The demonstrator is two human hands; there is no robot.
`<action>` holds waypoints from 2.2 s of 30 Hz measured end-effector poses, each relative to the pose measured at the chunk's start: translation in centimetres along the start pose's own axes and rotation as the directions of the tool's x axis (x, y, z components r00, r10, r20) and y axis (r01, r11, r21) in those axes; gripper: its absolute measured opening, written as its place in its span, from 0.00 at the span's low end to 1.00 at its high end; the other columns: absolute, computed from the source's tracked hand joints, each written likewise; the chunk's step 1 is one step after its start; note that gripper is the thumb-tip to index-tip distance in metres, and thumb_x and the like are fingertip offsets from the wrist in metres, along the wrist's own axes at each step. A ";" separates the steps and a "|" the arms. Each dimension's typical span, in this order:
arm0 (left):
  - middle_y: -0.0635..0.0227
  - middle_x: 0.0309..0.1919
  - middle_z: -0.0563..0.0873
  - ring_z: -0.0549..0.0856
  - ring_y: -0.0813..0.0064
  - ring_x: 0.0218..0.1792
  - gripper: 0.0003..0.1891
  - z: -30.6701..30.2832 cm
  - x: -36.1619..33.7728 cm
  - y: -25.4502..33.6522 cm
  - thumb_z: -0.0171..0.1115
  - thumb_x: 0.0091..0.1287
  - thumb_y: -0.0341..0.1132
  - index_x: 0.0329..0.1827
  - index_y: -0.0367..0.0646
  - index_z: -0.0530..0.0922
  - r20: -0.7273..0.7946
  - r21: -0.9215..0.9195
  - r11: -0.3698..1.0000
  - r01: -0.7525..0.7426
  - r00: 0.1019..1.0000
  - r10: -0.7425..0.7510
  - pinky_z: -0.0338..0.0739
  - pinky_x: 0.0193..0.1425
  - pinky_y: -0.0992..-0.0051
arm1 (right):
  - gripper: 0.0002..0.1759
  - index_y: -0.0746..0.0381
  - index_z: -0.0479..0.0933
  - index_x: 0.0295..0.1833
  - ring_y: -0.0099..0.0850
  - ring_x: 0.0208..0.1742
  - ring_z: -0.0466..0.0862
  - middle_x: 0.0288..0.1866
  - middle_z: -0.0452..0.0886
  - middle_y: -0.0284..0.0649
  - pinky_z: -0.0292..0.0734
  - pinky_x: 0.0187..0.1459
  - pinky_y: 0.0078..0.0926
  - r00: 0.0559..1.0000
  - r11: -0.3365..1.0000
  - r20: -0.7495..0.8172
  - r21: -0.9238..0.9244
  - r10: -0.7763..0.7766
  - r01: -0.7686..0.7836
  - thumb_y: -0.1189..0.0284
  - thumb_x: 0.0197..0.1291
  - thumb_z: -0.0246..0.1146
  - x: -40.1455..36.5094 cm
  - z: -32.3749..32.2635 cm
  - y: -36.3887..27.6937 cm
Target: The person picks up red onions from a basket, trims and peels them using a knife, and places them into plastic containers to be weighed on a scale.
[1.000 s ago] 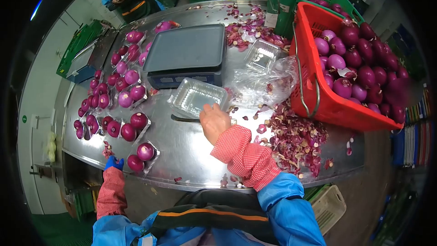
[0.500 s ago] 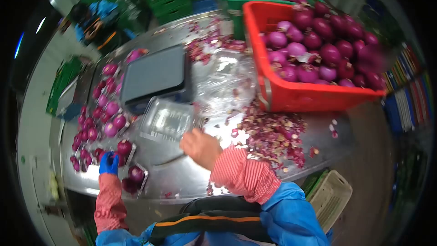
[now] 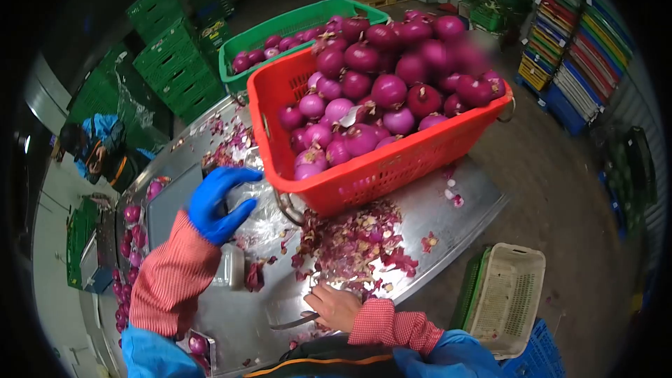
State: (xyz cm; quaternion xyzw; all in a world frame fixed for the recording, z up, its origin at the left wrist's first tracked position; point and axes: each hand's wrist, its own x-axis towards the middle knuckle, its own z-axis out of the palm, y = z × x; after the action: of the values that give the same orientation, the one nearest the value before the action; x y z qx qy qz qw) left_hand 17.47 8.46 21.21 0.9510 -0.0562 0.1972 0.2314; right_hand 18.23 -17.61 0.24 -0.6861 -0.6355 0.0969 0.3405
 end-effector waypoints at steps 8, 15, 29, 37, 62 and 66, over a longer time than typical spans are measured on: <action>0.49 0.64 0.77 0.77 0.46 0.64 0.40 15.8 20.5 -4.8 0.72 0.58 0.42 0.75 0.50 0.65 0.476 0.178 0.984 -0.011 0.876 -0.076 0.74 0.66 0.56 | 0.19 0.61 0.75 0.47 0.41 0.48 0.80 0.42 0.76 0.41 0.79 0.48 0.36 0.981 0.982 -0.057 0.010 0.187 -0.186 0.70 0.49 0.69 -4.0 -2.6 5.0; 0.52 0.65 0.78 0.80 0.53 0.63 0.46 26.0 23.8 -10.9 0.74 0.56 0.55 0.76 0.49 0.64 0.467 0.151 0.705 0.693 0.579 -0.668 0.74 0.67 0.57 | 0.18 0.62 0.76 0.46 0.41 0.48 0.81 0.43 0.77 0.41 0.80 0.48 0.34 0.963 0.971 -0.124 0.024 0.240 -0.238 0.72 0.47 0.67 -5.9 -2.6 8.1; 0.50 0.67 0.74 0.84 0.56 0.55 0.45 15.6 19.6 -10.7 0.78 0.52 0.37 0.75 0.57 0.63 0.663 -0.071 0.789 0.611 0.620 -0.420 0.87 0.47 0.58 | 0.08 0.59 0.79 0.37 0.37 0.33 0.83 0.33 0.79 0.37 0.80 0.32 0.35 0.884 0.926 -0.277 0.140 0.375 -0.349 0.66 0.59 0.68 -4.7 -6.0 6.7; 0.45 0.60 0.78 0.79 0.46 0.62 0.52 24.2 22.5 -10.4 0.83 0.42 0.49 0.74 0.58 0.66 0.419 0.250 0.885 0.393 0.780 -0.465 0.76 0.65 0.54 | 0.10 0.60 0.77 0.38 0.43 0.37 0.83 0.36 0.80 0.40 0.79 0.36 0.39 0.901 0.921 -0.206 0.163 0.382 -0.353 0.65 0.60 0.67 -4.3 -4.8 5.1; 0.60 0.66 0.75 0.80 0.56 0.63 0.52 10.6 4.2 3.3 0.81 0.50 0.41 0.77 0.46 0.60 0.377 -0.926 -0.084 0.369 0.919 -0.120 0.85 0.56 0.58 | 0.11 0.64 0.81 0.49 0.40 0.32 0.84 0.34 0.82 0.43 0.78 0.34 0.32 0.697 0.972 -0.679 0.126 0.229 -0.197 0.75 0.62 0.63 -0.6 -17.2 2.8; 0.61 0.70 0.71 0.75 0.64 0.69 0.52 11.0 -2.1 4.4 0.80 0.51 0.46 0.77 0.40 0.60 0.343 -0.933 0.039 0.357 0.919 -0.196 0.68 0.74 0.63 | 0.18 0.62 0.81 0.52 0.38 0.34 0.84 0.34 0.79 0.39 0.80 0.34 0.33 0.846 0.948 -0.531 -0.245 0.046 -0.205 0.77 0.53 0.66 1.8 -17.6 0.5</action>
State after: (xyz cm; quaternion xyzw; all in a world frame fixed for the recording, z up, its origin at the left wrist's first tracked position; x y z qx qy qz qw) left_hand 18.57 -0.51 13.24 0.5519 -0.0027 0.0020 0.8339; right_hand 28.92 -21.93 13.74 -0.7699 -0.4807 -0.1641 0.3865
